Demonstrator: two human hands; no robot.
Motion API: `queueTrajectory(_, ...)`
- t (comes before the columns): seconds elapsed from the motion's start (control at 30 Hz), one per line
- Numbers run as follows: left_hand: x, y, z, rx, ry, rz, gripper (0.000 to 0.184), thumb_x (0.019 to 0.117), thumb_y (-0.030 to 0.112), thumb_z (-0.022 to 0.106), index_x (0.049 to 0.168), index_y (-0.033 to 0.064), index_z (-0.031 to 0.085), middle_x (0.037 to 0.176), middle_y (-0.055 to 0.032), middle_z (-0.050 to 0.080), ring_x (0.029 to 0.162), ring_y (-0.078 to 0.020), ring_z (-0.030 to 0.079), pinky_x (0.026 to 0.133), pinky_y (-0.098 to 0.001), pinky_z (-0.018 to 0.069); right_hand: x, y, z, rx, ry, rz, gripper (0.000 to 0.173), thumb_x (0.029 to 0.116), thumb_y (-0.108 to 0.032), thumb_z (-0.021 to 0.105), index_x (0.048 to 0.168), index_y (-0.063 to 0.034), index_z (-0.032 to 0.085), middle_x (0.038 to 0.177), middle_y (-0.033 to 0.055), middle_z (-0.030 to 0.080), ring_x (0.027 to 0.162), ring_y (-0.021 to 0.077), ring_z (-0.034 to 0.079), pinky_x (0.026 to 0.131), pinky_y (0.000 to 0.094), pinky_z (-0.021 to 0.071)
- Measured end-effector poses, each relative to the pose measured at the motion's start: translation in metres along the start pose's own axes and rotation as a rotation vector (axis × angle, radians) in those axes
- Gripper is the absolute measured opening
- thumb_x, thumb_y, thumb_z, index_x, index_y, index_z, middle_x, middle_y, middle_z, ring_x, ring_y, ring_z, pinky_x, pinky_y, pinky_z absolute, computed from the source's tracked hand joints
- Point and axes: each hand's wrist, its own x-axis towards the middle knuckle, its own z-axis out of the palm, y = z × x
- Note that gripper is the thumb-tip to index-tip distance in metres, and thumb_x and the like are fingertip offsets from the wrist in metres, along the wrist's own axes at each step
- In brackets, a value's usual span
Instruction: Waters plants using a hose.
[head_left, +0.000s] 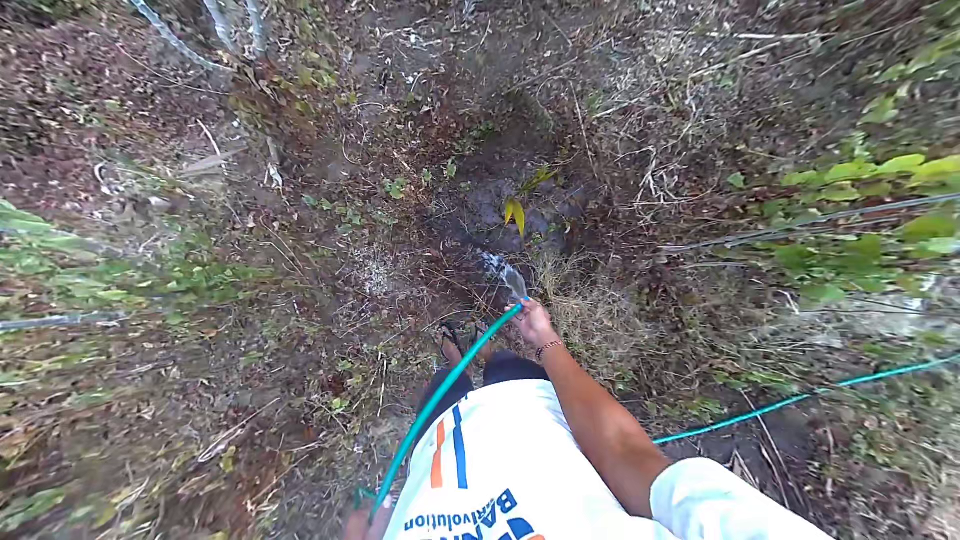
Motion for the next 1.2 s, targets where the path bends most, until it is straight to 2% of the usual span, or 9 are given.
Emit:
queueTrajectory(0.07, 0.025, -0.019, 0.007, 0.028, -0.027, 0.073, 0.059, 0.1011, 0.057, 0.050, 0.078, 0.0056, 0.067, 0.061, -0.0077, 0.059, 0.057, -0.0228, 0.059, 0.058, -0.0503, 0.0506, -0.001, -0.014, -0.016, 0.025, 0.033, -0.037, 0.030, 0.1089, -0.011, 0.040, 0.138, -0.0030, 0.037, 0.095, 0.0159, 0.061, 0.075, 0.0241, 0.068, 0.067, 0.0376, 0.0599)
queueTrajectory(0.17, 0.055, -0.014, 0.011, 0.091, -0.047, 0.085, 0.066, 0.0968, 0.070, 0.047, 0.073, 0.0113, 0.066, 0.059, -0.0060, 0.059, 0.055, -0.0240, 0.059, 0.056, -0.0523, 0.0511, -0.004, -0.037, -0.031, 0.068, 0.082, -0.114, 0.027, 0.1087, -0.011, 0.040, 0.135, -0.0033, 0.039, 0.094, 0.0154, 0.063, 0.074, 0.0231, 0.068, 0.066, 0.0366, 0.0602)
queueTrajectory(0.3, 0.070, 0.032, 0.010, 0.062, -0.059, 0.138, 0.064, 0.0977, 0.067, 0.048, 0.071, 0.0113, 0.064, 0.058, -0.0046, 0.055, 0.053, -0.0223, 0.056, 0.054, -0.0495, 0.0487, -0.009, -0.068, -0.036, 0.153, 0.109, -0.220, 0.026, 0.1085, -0.010, 0.040, 0.134, -0.0054, 0.039, 0.094, 0.0129, 0.059, 0.074, 0.0212, 0.066, 0.068, 0.0365, 0.0595)
queueTrajectory(0.43, 0.085, 0.042, 0.015, 0.094, -0.057, 0.168, 0.065, 0.0973, 0.070, 0.045, 0.072, 0.0136, 0.065, 0.058, -0.0036, 0.056, 0.054, -0.0217, 0.058, 0.054, -0.0494, 0.0494, -0.013, -0.093, -0.026, 0.186, 0.068, -0.319, 0.025, 0.1074, -0.009, 0.043, 0.132, -0.0070, 0.042, 0.091, 0.0109, 0.062, 0.071, 0.0204, 0.067, 0.067, 0.0366, 0.0596)
queueTrajectory(0.53, 0.092, 0.036, 0.022, 0.106, -0.036, 0.188, 0.067, 0.0961, 0.074, 0.043, 0.069, 0.0155, 0.063, 0.057, -0.0025, 0.055, 0.054, -0.0211, 0.058, 0.054, -0.0493, 0.0494, -0.015, -0.104, -0.011, 0.216, 0.024, -0.357, 0.027, 0.1070, -0.010, 0.044, 0.134, -0.0088, 0.042, 0.087, 0.0094, 0.061, 0.069, 0.0200, 0.066, 0.067, 0.0364, 0.0594)
queueTrajectory(0.67, 0.087, 0.037, 0.022, 0.079, -0.016, 0.220, 0.067, 0.0982, 0.069, 0.045, 0.070, 0.0113, 0.064, 0.058, -0.0043, 0.057, 0.054, -0.0219, 0.058, 0.055, -0.0497, 0.0498, -0.017, -0.108, 0.008, 0.208, -0.061, -0.363, 0.028, 0.1068, -0.010, 0.046, 0.134, -0.0097, 0.043, 0.087, 0.0090, 0.061, 0.070, 0.0206, 0.067, 0.068, 0.0376, 0.0603)
queueTrajectory(0.83, 0.079, 0.026, 0.020, 0.068, -0.015, 0.230, 0.064, 0.0999, 0.065, 0.045, 0.069, 0.0132, 0.063, 0.056, -0.0031, 0.055, 0.052, -0.0209, 0.056, 0.053, -0.0488, 0.0481, -0.016, -0.105, 0.028, 0.193, -0.145, -0.338, 0.026, 0.1061, -0.010, 0.048, 0.132, -0.0114, 0.044, 0.085, 0.0082, 0.061, 0.068, 0.0208, 0.067, 0.068, 0.0390, 0.0611)
queueTrajectory(1.03, 0.088, -0.006, 0.027, 0.060, -0.016, 0.243, 0.063, 0.0989, 0.069, 0.044, 0.071, 0.0167, 0.064, 0.056, -0.0009, 0.055, 0.052, -0.0194, 0.056, 0.052, -0.0482, 0.0493, -0.019, -0.096, 0.043, 0.182, -0.160, -0.324, 0.025, 0.1063, -0.009, 0.047, 0.132, -0.0108, 0.044, 0.085, 0.0092, 0.062, 0.067, 0.0210, 0.066, 0.067, 0.0383, 0.0606)
queueTrajectory(1.2, 0.080, -0.002, 0.025, 0.042, -0.020, 0.221, 0.063, 0.0993, 0.067, 0.044, 0.072, 0.0145, 0.064, 0.058, -0.0025, 0.057, 0.054, -0.0201, 0.058, 0.054, -0.0487, 0.0503, -0.021, -0.094, 0.042, 0.158, -0.188, -0.323, 0.027, 0.1068, -0.009, 0.047, 0.133, -0.0103, 0.044, 0.085, 0.0098, 0.063, 0.069, 0.0223, 0.068, 0.069, 0.0395, 0.0614)
